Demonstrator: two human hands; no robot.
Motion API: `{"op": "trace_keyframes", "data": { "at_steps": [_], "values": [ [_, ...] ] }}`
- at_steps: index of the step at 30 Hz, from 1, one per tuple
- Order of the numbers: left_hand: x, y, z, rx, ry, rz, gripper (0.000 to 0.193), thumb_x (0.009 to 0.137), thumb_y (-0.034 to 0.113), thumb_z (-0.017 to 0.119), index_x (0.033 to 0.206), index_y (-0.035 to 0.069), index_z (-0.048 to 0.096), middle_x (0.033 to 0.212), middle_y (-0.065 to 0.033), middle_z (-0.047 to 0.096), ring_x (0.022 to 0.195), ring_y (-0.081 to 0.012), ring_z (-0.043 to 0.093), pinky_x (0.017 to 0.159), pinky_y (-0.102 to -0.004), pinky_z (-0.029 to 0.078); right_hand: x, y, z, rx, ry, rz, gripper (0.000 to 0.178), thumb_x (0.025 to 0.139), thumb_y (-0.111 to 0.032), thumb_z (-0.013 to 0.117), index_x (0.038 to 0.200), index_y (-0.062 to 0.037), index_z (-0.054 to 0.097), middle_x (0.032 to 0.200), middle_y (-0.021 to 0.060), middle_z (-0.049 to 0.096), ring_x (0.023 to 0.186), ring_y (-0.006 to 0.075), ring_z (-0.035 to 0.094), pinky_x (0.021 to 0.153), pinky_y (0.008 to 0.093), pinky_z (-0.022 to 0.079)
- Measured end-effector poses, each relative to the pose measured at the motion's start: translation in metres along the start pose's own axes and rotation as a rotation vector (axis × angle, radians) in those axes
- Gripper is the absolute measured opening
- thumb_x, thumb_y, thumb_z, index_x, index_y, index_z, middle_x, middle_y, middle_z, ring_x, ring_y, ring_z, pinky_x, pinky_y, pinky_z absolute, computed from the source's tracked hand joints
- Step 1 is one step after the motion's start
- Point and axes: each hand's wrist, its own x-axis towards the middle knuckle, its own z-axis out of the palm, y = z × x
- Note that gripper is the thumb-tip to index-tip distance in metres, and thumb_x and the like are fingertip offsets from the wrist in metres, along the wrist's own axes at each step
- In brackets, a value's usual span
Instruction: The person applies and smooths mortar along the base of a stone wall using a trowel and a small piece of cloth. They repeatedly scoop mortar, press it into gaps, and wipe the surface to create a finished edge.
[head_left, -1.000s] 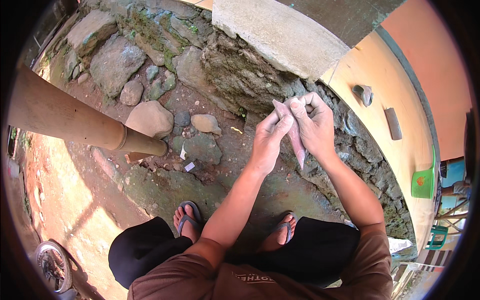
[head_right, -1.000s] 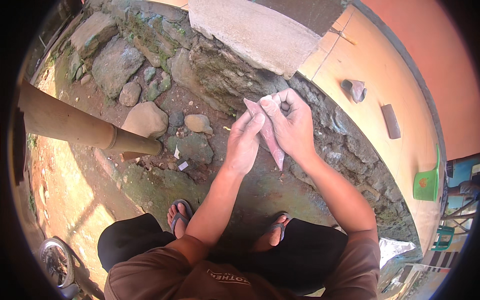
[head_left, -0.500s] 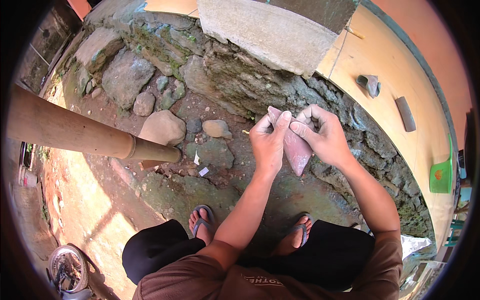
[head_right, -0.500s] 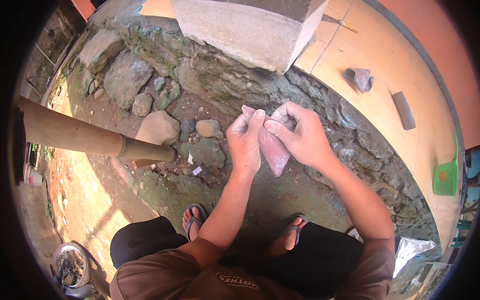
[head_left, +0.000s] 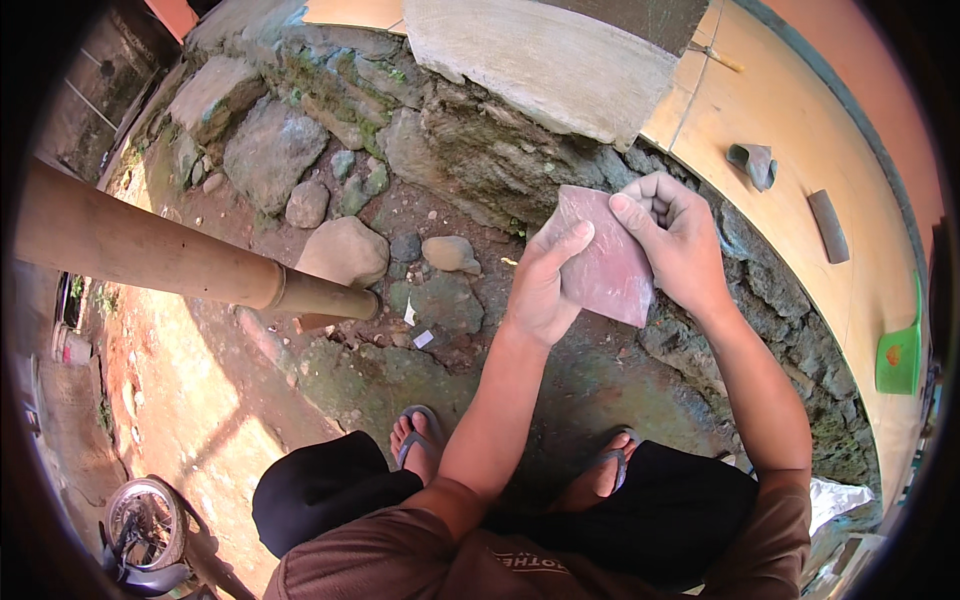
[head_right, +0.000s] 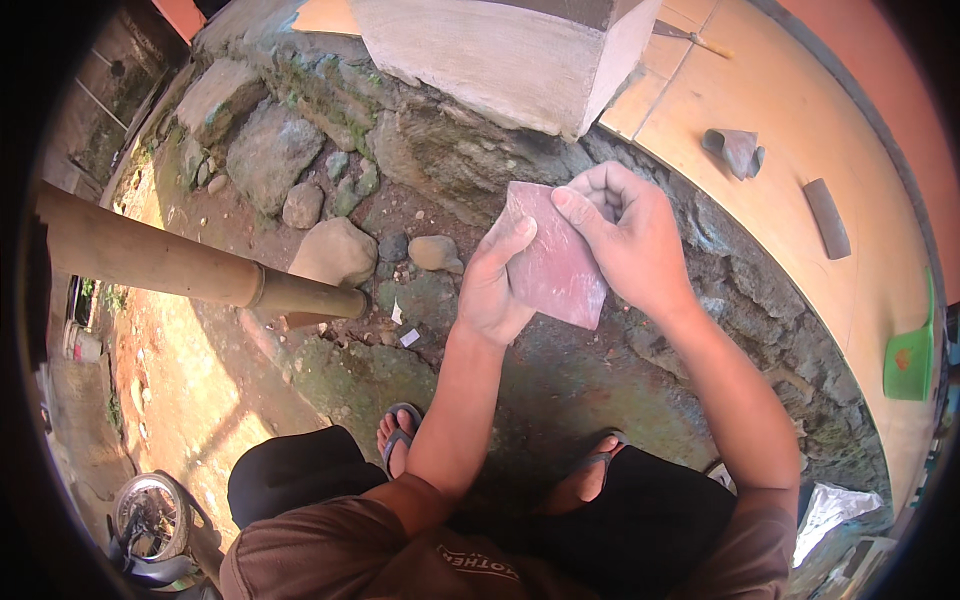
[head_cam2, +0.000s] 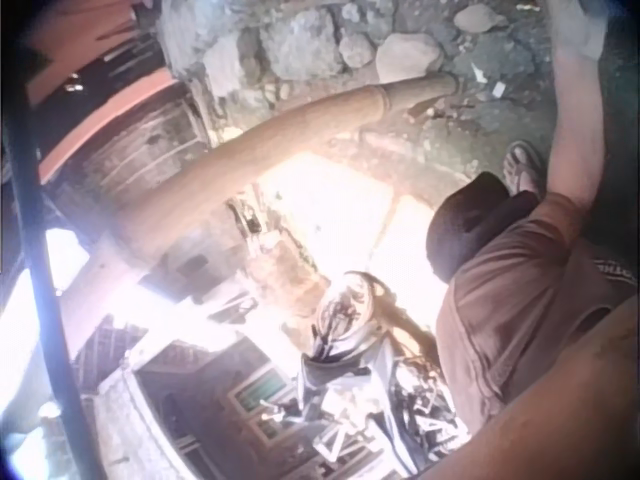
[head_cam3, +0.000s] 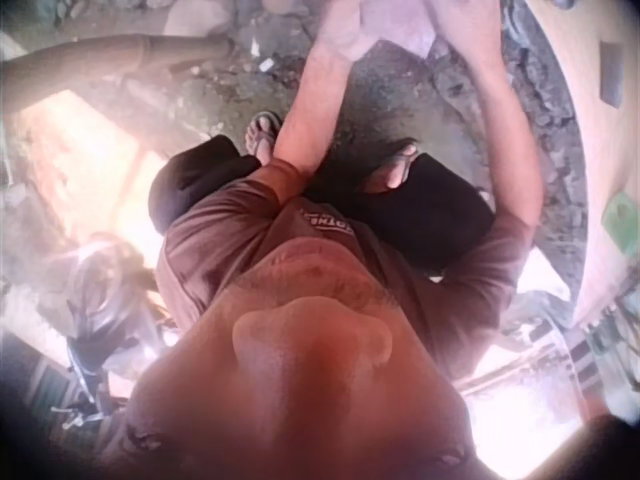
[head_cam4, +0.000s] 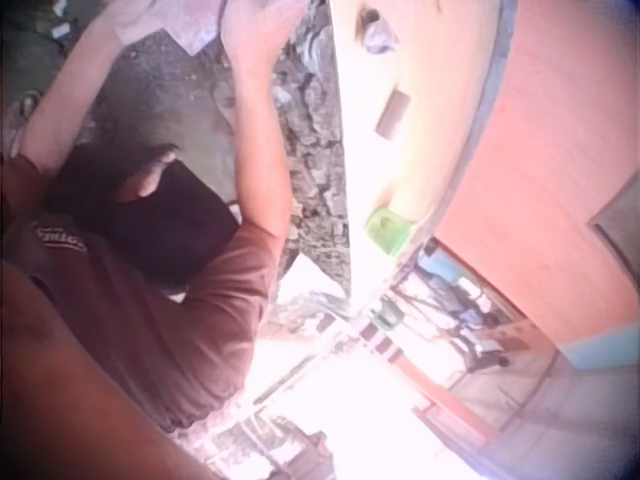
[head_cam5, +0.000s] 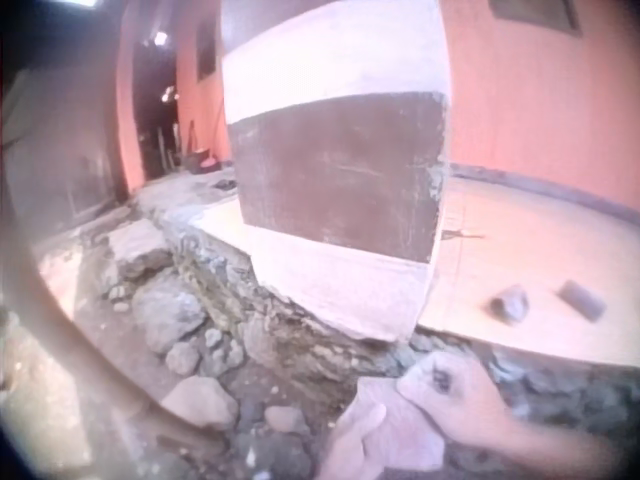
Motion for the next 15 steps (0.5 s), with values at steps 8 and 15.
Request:
{"op": "trace_keyframes", "data": {
  "at_steps": [8,15],
  "values": [
    [0.02,0.049,0.012,0.712,0.538,0.796,0.022,0.105,0.014,0.059,0.119,-0.002,0.064,0.107,-0.0033,0.067,0.094,-0.0092,0.061,0.082,-0.0275,0.051,0.022,0.025,-0.065,-0.931,0.603,-0.818,0.019,0.084,-0.011,0.078,0.1,-0.0101,0.068,0.106,0.0079,0.069,0.097,0.0254,0.066,0.083,0.0375,0.048],
    [0.088,0.06,0.011,1.08,0.477,1.022,0.021,0.107,0.017,0.052,0.105,-0.001,0.063,0.082,0.0004,0.053,0.073,-0.0083,0.045,0.065,-0.0277,0.039,0.022,0.053,-0.069,-1.135,0.354,-0.803,0.036,0.084,-0.015,0.075,0.118,-0.0151,0.064,0.123,0.0007,0.062,0.111,0.0226,0.062,0.09,0.0393,0.048]
  ]
}}
